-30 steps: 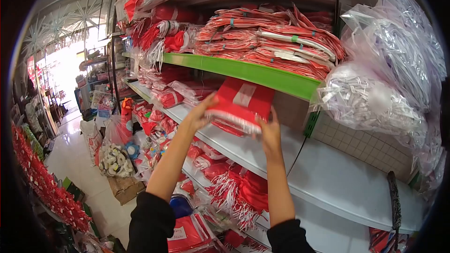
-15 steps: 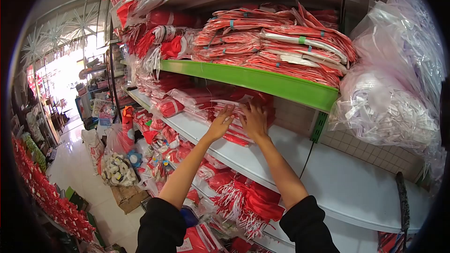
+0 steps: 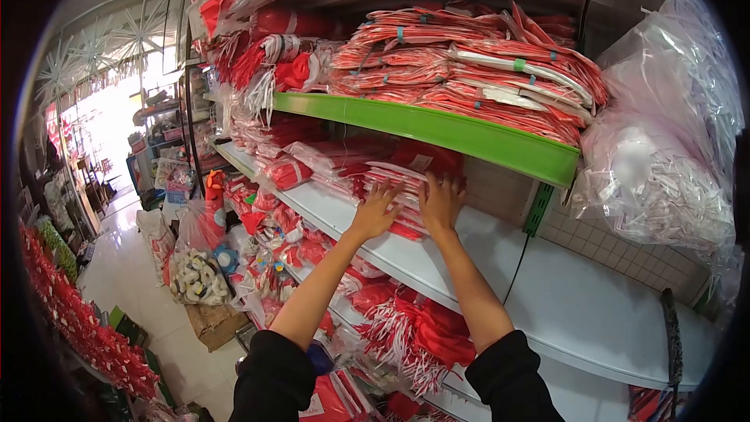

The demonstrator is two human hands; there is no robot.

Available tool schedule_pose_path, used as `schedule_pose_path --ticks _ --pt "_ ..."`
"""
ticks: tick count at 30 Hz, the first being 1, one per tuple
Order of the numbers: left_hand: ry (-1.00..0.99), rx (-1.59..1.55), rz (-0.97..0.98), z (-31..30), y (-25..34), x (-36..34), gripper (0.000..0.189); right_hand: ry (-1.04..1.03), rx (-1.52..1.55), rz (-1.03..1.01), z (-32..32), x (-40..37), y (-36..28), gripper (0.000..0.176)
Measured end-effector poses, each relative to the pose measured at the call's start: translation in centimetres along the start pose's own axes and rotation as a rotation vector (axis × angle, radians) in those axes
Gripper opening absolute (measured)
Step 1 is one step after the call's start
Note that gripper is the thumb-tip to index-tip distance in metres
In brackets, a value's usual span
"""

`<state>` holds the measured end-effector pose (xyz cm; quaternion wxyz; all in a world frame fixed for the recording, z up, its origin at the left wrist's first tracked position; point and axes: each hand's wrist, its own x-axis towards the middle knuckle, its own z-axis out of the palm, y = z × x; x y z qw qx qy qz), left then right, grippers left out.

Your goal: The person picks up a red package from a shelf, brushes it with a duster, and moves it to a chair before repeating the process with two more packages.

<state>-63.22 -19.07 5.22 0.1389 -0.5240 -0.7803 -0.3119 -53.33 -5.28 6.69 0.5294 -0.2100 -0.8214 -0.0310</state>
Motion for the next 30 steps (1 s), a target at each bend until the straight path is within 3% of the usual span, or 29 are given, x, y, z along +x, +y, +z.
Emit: schedule_pose_path --ticks 3,6,8,11,12,14,17,20,22,24,27,30 --pt "0.017 0.049 -0.029 -1.0 1.6 -2.1 0.063 -0.053 0.01 0.096 -1.4 -0.7 -1.6 0.041" --pt "0.095 0.053 -0.046 -0.5 2.2 -6.0 0.06 0.121 0.043 0.029 -3.5 -3.3 -4.4 0.054" --pt "0.117 -0.04 -0.094 -0.6 2.3 -10.1 0.059 0.061 0.185 0.005 -4.9 -6.5 -6.8 0.061" --pt "0.145 -0.269 -0.268 -0.6 1.5 -18.6 0.058 -0.049 0.422 -0.028 -7.0 -13.7 -10.5 0.06" --pt "0.264 -0.363 -0.241 1.7 -1.5 -22.2 0.054 -0.117 0.465 -0.025 -7.5 -16.6 -11.5 0.059" --pt "0.47 -0.421 -0.552 3.3 -4.1 -34.4 0.045 -0.353 0.574 -0.028 -7.6 -25.8 -14.2 0.057" --pt "0.284 -0.074 -1.036 3.0 -2.9 -46.0 0.046 -0.59 0.715 -0.029 -7.2 -35.2 -16.0 0.058" --pt "0.045 0.138 -1.294 4.3 -2.0 -54.8 0.06 -0.951 0.597 -0.052 -5.6 -44.3 -16.4 0.06" --pt "-0.119 0.102 -1.338 6.3 -2.6 -60.3 0.068 -1.177 0.497 -0.098 -5.6 -49.0 -15.9 0.062" --pt "0.014 0.02 -1.154 12.3 -4.9 -68.2 0.072 -1.393 0.415 -0.158 -5.2 -53.0 -14.5 0.064" --pt "-0.049 0.085 -1.313 8.8 1.6 -64.3 0.071 -1.193 0.388 -0.205 -6.4 -53.9 -14.3 0.063" --pt "-0.053 0.075 -1.379 7.6 1.6 -63.8 0.06 -1.237 0.362 -0.183 -6.2 -52.9 -14.4 0.059"
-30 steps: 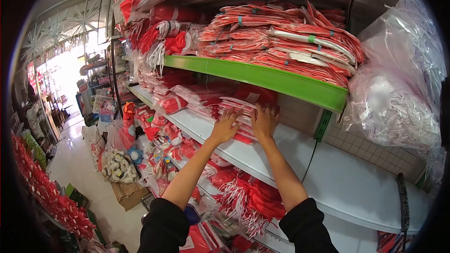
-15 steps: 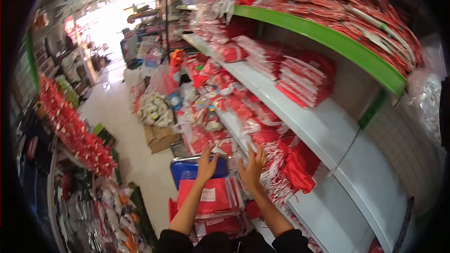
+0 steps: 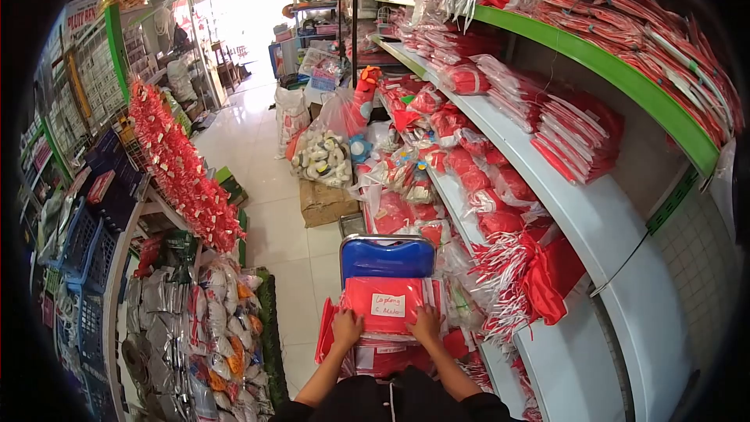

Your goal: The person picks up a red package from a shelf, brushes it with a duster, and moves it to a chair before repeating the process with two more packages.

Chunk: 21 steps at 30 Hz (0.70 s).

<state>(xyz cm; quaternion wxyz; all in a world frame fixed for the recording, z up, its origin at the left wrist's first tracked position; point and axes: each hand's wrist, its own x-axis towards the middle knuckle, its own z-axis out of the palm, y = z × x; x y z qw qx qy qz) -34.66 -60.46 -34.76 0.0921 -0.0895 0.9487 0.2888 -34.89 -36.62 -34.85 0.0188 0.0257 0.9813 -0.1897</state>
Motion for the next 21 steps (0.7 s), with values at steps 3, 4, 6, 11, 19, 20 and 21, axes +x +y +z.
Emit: schedule_pose_path --ticks 3,4,6,11,19,20,21 --pt "0.106 -0.086 -0.012 -0.4 -0.4 1.3 0.056 0.019 0.179 0.09 0.2 0.6 0.5 0.055" --pt "0.223 -0.089 -0.005 -0.7 0.1 0.9 0.056 0.004 0.268 0.136 0.4 0.9 1.0 0.056" --pt "0.294 -0.129 -0.087 -1.5 1.1 0.6 0.058 0.237 0.337 0.127 1.6 0.5 2.2 0.061" --pt "-0.072 -0.236 -0.154 -1.5 0.5 2.3 0.062 -0.023 0.881 0.487 0.7 -1.6 5.6 0.061" --pt "-0.34 -0.663 0.401 -2.5 6.7 1.9 0.037 -0.109 1.125 0.554 -6.3 -7.0 6.8 0.024" --pt "-0.345 -0.69 0.419 -3.3 8.3 1.6 0.039 -0.026 1.109 0.535 -5.9 -6.9 8.1 0.023" --pt "-0.422 -0.761 0.339 -4.3 10.1 0.9 0.038 0.057 1.089 0.516 -6.4 -7.4 8.7 0.022"
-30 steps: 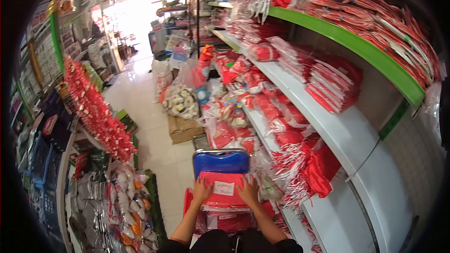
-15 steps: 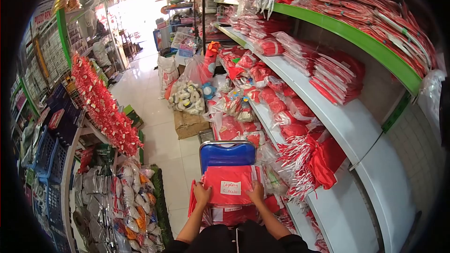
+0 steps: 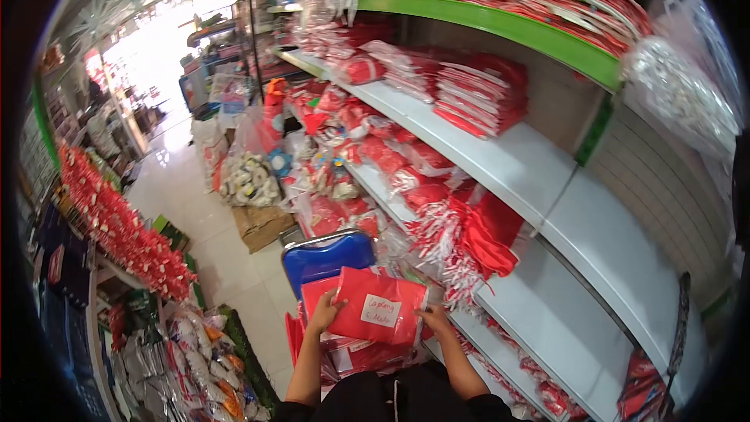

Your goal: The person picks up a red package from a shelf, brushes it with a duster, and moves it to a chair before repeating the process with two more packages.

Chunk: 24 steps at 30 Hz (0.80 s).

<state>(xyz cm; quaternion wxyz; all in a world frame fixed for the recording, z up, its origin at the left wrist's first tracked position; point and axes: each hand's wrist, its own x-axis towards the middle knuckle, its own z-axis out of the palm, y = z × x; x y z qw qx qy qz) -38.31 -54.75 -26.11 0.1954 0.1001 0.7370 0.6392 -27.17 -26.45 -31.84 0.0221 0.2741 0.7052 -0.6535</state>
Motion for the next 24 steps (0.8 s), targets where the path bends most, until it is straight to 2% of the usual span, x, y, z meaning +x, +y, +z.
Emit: schedule_pose_path --ticks 3,5,9,11,14,17,21,24 --pt "-0.169 -0.405 0.042 1.5 1.0 1.5 0.039 0.069 0.357 -0.12 -3.3 -2.3 -3.1 0.024" --pt "-0.208 -0.445 0.046 3.3 3.5 1.7 0.038 0.12 0.227 -0.174 -6.5 -2.1 -2.6 0.025" --pt "-0.345 -0.569 0.106 7.9 8.8 1.2 0.036 0.223 0.475 -0.401 -9.7 -8.8 -9.4 0.023" --pt "-0.424 -0.591 0.127 10.0 10.6 1.1 0.036 0.263 0.409 -0.424 -12.4 -11.2 -9.9 0.025" --pt "-0.557 -0.602 0.129 13.6 13.1 1.1 0.036 0.368 0.365 -0.457 -16.1 -18.0 -12.6 0.029" --pt "-0.637 -0.639 0.239 19.0 17.6 -1.3 0.036 0.491 0.38 -0.63 -19.9 -24.2 -13.5 0.029" --pt "-0.755 -0.712 0.294 27.0 21.6 -4.5 0.039 0.696 0.267 -0.755 -25.2 -33.7 -13.5 0.031" --pt "-0.844 -0.749 0.326 33.4 24.4 -7.0 0.041 1.315 -0.492 -0.805 -29.4 -40.5 -14.0 0.027"
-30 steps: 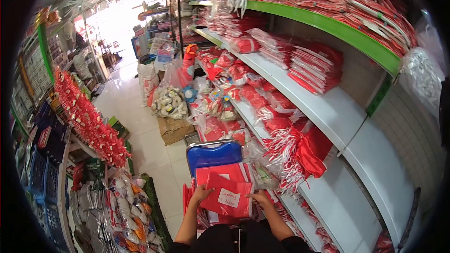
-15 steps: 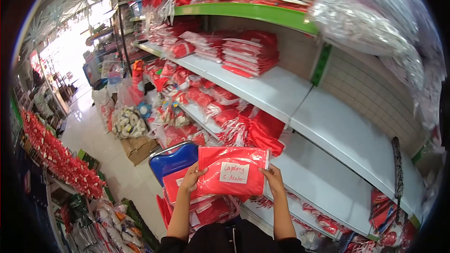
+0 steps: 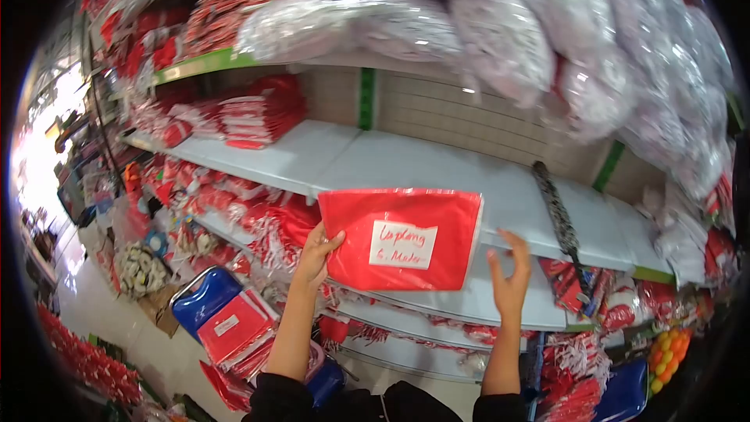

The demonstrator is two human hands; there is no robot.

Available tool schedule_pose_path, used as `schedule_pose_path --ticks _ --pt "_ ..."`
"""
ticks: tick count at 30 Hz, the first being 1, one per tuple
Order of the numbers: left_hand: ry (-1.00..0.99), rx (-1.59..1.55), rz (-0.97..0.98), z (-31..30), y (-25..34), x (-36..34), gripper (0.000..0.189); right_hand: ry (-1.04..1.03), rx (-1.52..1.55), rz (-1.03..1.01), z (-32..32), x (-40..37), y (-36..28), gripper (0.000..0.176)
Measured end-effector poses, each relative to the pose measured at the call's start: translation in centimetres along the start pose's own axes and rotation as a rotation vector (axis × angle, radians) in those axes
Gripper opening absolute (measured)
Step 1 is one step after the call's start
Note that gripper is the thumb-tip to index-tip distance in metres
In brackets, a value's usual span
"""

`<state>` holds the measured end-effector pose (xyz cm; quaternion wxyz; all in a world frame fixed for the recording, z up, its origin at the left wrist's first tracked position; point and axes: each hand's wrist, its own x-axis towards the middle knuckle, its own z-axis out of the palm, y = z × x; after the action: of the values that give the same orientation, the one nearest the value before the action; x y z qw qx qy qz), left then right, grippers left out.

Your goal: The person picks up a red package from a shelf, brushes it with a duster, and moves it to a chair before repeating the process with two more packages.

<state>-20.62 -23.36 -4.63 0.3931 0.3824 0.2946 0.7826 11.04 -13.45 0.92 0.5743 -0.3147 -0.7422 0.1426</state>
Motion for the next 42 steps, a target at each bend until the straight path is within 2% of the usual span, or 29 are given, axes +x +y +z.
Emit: schedule_pose_path --ticks 1,4,7,8,11,12,15,16,19,22,24,26,29,31,34,37,38,41,42 --pt "-0.026 -0.004 0.011 2.4 -0.7 1.1 0.041 0.117 -0.269 -0.141 -2.0 0.6 0.7 0.026" --pt "-0.101 0.036 0.005 9.3 -2.2 4.7 0.041 0.219 -0.282 0.007 -6.6 1.5 2.9 0.023" --pt "-0.186 0.142 -0.034 14.2 -3.9 8.7 0.039 0.29 -0.573 -0.008 -9.1 2.1 5.3 0.022" --pt "-0.217 0.16 -0.069 15.5 -4.8 9.8 0.039 0.278 -0.671 0.007 -9.6 2.2 6.4 0.03" --pt "-0.275 0.213 -0.127 18.3 -7.8 12.4 0.038 0.032 -1.009 0.255 -10.5 2.7 8.9 0.042" --pt "-0.276 0.232 -0.123 19.4 -9.0 12.5 0.039 -0.015 -1.053 0.259 -10.8 2.8 10.2 0.053" --pt "-0.288 0.272 -0.131 20.3 -13.0 13.3 0.042 0.002 -0.915 0.435 -12.2 3.2 12.6 0.053" --pt "-0.297 0.28 -0.135 20.3 -13.4 13.2 0.043 0.036 -0.891 0.342 -13.5 2.5 13.1 0.053" --pt "-0.282 0.252 -0.169 20.3 -13.0 12.7 0.042 0.188 -0.674 0.447 -16.2 0.4 13.3 0.047" --pt "-0.287 0.231 -0.167 20.0 -13.0 12.8 0.041 0.353 -0.29 0.417 -15.5 -2.5 13.5 0.047" --pt "-0.305 0.263 -0.148 20.0 -13.1 12.9 0.04 0.477 -0.422 0.056 -12.1 -4.5 13.9 0.051" --pt "-0.287 0.23 -0.185 20.4 -12.4 12.3 0.04 0.236 0.028 0.445 -8.2 -7.9 11.9 0.057" --pt "-0.293 0.203 -0.16 19.4 -13.6 12.8 0.04 -0.18 0.254 0.379 -5.9 -9.5 7.2 0.063" --pt "-0.294 0.205 -0.142 19.4 -13.4 13.0 0.04 -0.326 0.376 0.493 -6.0 -9.3 6.1 0.061" --pt "-0.269 0.214 -0.156 19.7 -12.9 12.3 0.04 -0.007 0.724 0.769 -5.7 -9.6 7.6 0.055" --pt "-0.252 0.201 -0.151 20.1 -12.4 11.8 0.04 0.121 0.715 0.866 -5.3 -9.5 6.7 0.048" --pt "-0.254 0.197 -0.152 20.2 -12.3 11.8 0.04 0.072 0.741 0.856 -5.3 -9.8 6.0 0.041" --pt "-0.263 0.156 -0.149 19.6 -13.1 12.4 0.04 -0.453 0.895 0.851 -6.7 -10.1 7.3 0.037" --pt "-0.266 0.139 -0.148 19.6 -13.0 12.3 0.04 -0.374 0.827 0.848 -6.8 -10.2 7.2 0.033"
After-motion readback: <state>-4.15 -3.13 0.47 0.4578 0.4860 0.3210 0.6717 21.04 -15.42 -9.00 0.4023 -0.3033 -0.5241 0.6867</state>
